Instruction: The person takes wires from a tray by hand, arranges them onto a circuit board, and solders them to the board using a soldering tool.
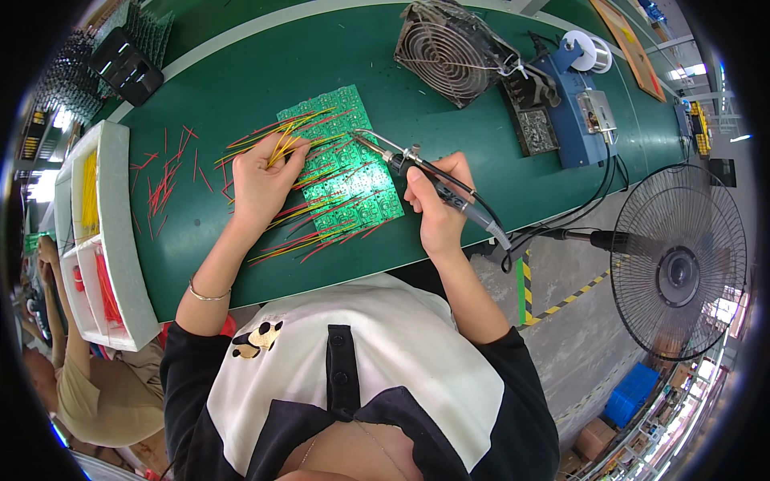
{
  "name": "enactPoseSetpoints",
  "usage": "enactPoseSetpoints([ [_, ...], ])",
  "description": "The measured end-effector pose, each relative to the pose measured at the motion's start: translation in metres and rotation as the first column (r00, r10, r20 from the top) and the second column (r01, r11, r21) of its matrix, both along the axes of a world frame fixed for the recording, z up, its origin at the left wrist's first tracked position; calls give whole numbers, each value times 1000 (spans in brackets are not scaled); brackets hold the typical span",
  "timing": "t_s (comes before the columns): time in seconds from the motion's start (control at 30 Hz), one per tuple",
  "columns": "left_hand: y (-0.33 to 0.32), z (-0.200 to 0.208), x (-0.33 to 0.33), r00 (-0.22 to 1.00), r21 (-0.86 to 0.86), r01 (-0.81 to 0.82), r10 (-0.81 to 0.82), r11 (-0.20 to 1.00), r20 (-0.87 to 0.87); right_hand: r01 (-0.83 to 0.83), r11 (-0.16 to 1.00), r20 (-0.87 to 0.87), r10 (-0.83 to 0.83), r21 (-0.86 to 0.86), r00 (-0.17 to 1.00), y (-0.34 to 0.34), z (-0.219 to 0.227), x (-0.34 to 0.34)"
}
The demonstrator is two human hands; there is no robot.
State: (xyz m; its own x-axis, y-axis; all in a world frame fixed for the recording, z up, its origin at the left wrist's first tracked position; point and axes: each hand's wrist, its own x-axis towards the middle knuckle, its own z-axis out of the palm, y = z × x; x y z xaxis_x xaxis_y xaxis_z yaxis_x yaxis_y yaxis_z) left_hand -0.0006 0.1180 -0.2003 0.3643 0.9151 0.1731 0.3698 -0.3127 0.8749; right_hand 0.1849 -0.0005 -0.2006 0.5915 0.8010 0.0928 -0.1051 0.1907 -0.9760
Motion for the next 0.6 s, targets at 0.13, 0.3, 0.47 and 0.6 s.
enactPoseSetpoints([
  [0.13,1,0,0,1000,30,-14,13,999,9,15,1000,30,-14,-16,999,2,0,-2],
  [0.3,1,-1,0,1000,32,-14,14,999,0,5,998,-45,-3,57,999,0,1,1],
  [0.47,1,1,0,1000,50,-11,10,999,19,89,991,-131,-75,105,988,-5,-1,5],
  [0.6,1,3,0,1000,47,-13,13,999,0,66,994,-85,-59,90,995,-3,2,3],
])
